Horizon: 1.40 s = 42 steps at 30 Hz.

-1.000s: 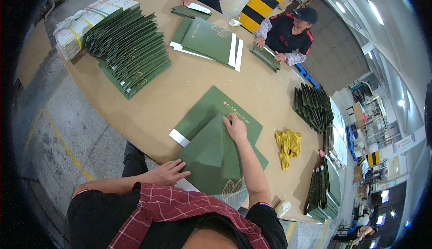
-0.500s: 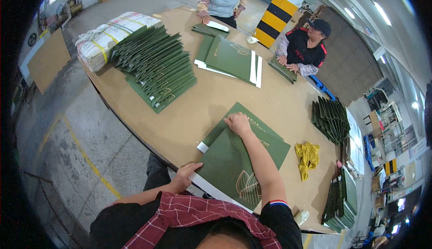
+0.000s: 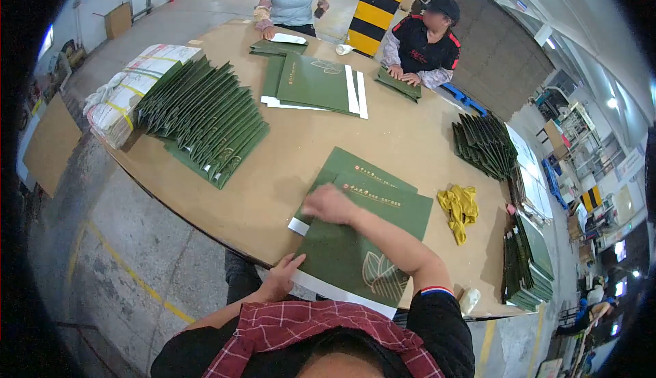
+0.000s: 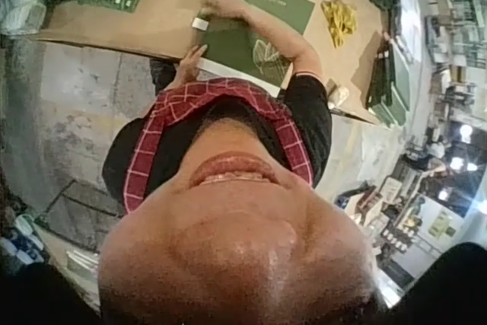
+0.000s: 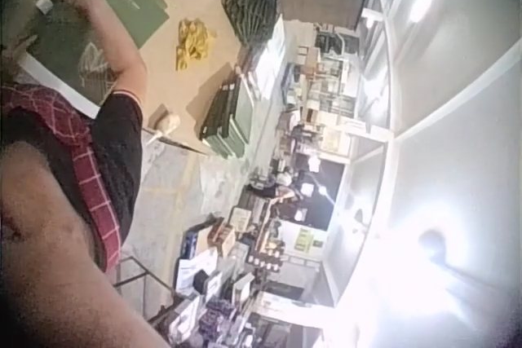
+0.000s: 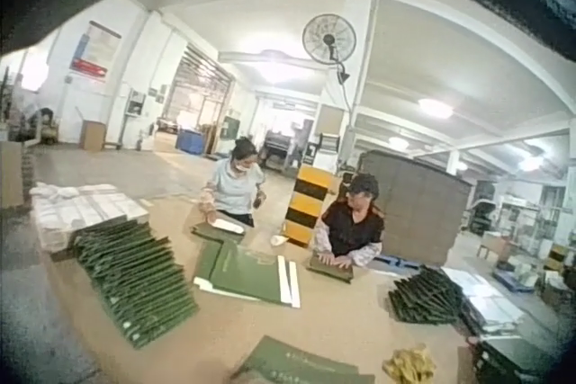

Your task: Assembling and gluing paper folders at an industrial workbench.

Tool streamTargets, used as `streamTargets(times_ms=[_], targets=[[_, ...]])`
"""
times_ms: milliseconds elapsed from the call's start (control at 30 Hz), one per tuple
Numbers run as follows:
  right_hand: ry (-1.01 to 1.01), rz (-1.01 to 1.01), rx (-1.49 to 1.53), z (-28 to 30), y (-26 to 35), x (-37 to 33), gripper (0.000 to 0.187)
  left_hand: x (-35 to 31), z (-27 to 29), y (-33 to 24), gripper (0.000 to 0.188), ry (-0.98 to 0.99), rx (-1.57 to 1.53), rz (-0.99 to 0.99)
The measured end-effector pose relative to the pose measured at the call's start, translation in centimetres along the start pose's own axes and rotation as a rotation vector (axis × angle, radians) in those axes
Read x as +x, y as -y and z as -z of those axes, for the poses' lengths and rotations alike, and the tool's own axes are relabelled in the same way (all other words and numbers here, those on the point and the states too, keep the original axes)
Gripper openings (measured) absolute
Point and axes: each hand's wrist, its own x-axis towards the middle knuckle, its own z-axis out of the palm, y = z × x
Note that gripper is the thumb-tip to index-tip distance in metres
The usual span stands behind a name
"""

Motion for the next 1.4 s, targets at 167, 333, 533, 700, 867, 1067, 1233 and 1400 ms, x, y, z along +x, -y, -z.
streamTargets(times_ms=[167, 333, 533, 700, 867, 1067, 1233, 1400], targets=[[-0.835, -0.656, 0.312, 13.2, -8.8, 2.9, 0.024, 0.3, -0.6, -0.1, 0.062, 0.010, 0.084, -0.074], [-0.846, -0.371, 0.003, 17.3, -6.1, 3.3, 0.022, -0.7, -0.8, 0.7, 0.059, -0.093, 0.155, -0.129], [-0.111, 0.321, -0.120, 3.0, 2.2, -0.4, 0.029, -1.2, 2.4, -0.2, 0.056, 0.024, 0.274, -0.048], [-0.042, 0.238, -0.035, -2.1, 1.5, 0.2, 0.029, -1.3, 2.5, 1.9, 0.061, -0.092, 0.130, -0.133], [-0.125, 0.264, -0.085, -3.5, 0.9, 0.7, 0.029, -0.5, 3.8, 1.4, 0.055, -0.018, 0.017, -0.188], [-0.161, 0.251, -0.075, -3.4, 1.7, 0.3, 0.025, 2.5, 3.5, -1.9, 0.053, -0.092, -0.123, 0.231], [-0.172, 0.255, -0.093, -3.6, 1.9, -1.7, 0.024, 3.2, -1.3, 1.1, 0.032, -0.160, -0.031, 0.173], [-0.265, 0.168, -0.106, -2.9, -0.3, -2.0, 0.026, 3.0, -2.6, 2.0, 0.034, -0.195, 0.024, 0.113]])
